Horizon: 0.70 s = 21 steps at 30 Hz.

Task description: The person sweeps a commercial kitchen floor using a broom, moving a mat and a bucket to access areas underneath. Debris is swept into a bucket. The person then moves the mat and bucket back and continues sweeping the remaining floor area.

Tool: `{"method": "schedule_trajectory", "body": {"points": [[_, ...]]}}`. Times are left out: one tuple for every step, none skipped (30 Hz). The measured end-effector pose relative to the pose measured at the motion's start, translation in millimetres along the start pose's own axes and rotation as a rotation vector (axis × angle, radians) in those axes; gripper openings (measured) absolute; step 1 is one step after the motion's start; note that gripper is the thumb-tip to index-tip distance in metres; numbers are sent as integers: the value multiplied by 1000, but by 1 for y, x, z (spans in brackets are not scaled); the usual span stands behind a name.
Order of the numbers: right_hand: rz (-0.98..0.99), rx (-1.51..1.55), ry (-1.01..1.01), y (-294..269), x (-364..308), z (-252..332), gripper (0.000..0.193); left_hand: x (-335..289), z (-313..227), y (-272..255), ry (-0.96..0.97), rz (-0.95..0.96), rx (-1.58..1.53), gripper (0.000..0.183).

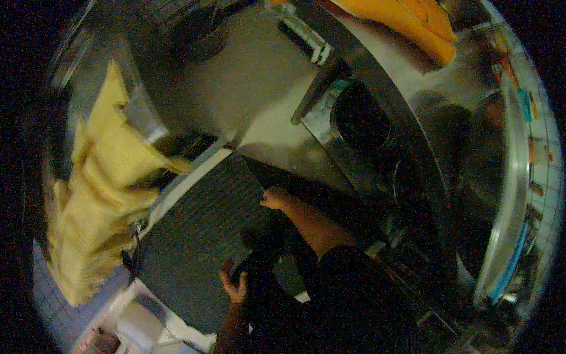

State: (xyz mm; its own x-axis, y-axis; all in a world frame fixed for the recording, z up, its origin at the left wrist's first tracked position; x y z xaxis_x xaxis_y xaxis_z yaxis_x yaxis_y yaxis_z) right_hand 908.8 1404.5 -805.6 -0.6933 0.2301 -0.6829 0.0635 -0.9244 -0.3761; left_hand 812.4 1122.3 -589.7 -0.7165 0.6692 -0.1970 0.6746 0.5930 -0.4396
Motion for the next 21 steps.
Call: {"method": "schedule_trajectory", "body": {"points": [[16, 58, 9, 6, -18, 22, 43, -22, -9, -11, -19, 13, -26, 50], [58, 105, 59, 14, -37, 37, 44, -47, -17, -22, -32, 7, 32, 51], [36, 46, 67, 14, -51, 51, 44, -68, -23, -34, -52, 29, 86, 51], [37, -25, 114, 14, -64, 56, 43, -89, -23, -45, -130, 48, 127, 52], [10, -69, 96, 15, -80, 65, 42, -108, -21, -52, -236, 69, -3, 52], [12, -121, 166, 19, -92, 67, 43, -129, -12, -61, -418, 102, -7, 53], [-28, -146, 161, 18, -101, 70, 43, -145, -11, -67, -457, 62, -136, 54], [-13, -195, 227, 24, -108, 75, 44, -158, -7, -75, -498, 71, -225, 54], [8, -203, 197, 27, -113, 79, 46, -172, -6, -84, -509, 61, -141, 53], [64, -243, 227, 34, -114, 87, 48, -172, 3, -111, -519, 96, -30, 52], [86, -250, 270, 38, -116, 91, 49, -174, 8, -125, -491, 104, 59, 51], [99, -250, 300, 41, -116, 102, 51, -186, 11, -139, -557, 132, -6, 50], [127, -242, 311, 46, -116, 113, 53, -199, 12, -157, -593, 125, -87, 49], [98, -255, 307, 46, -113, 127, 53, -206, 15, -168, -601, 84, -175, 47], [83, -266, 286, 46, -114, 141, 54, -216, 16, -176, -613, 118, 16, 45], [112, -274, 264, 51, -113, 155, 55, -227, 19, -182, -631, 130, 41, 45], [83, -159, 309, 53, -117, 165, 56, -238, 18, -184, -618, 125, 68, 46], [101, -45, 354, 59, -120, 174, 57, -246, 21, -182, -643, 187, 92, 47], [83, 60, 395, 67, -125, 182, 58, -258, 29, -180, -828, 144, 117, 50], [80, 147, 451, 75, -131, 188, 58, -255, 31, -172, -785, 219, 114, 52], [35, 229, 494, 81, -139, 191, 58, -253, 30, -162, -753, 169, 43, 56]]}}
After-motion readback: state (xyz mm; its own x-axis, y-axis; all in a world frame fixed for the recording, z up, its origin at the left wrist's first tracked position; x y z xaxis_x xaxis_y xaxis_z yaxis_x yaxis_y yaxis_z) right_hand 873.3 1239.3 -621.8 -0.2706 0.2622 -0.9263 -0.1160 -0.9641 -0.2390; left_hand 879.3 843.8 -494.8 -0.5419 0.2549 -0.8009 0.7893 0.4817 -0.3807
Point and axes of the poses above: each hand's wrist, its own x-axis towards the middle knuckle, its own y-axis out of the palm, z = x × y, the point moved 5 cm from there along x, towards the middle knuckle, and after that the axes turned 8 degrees about -y, right-handed, at the moved point
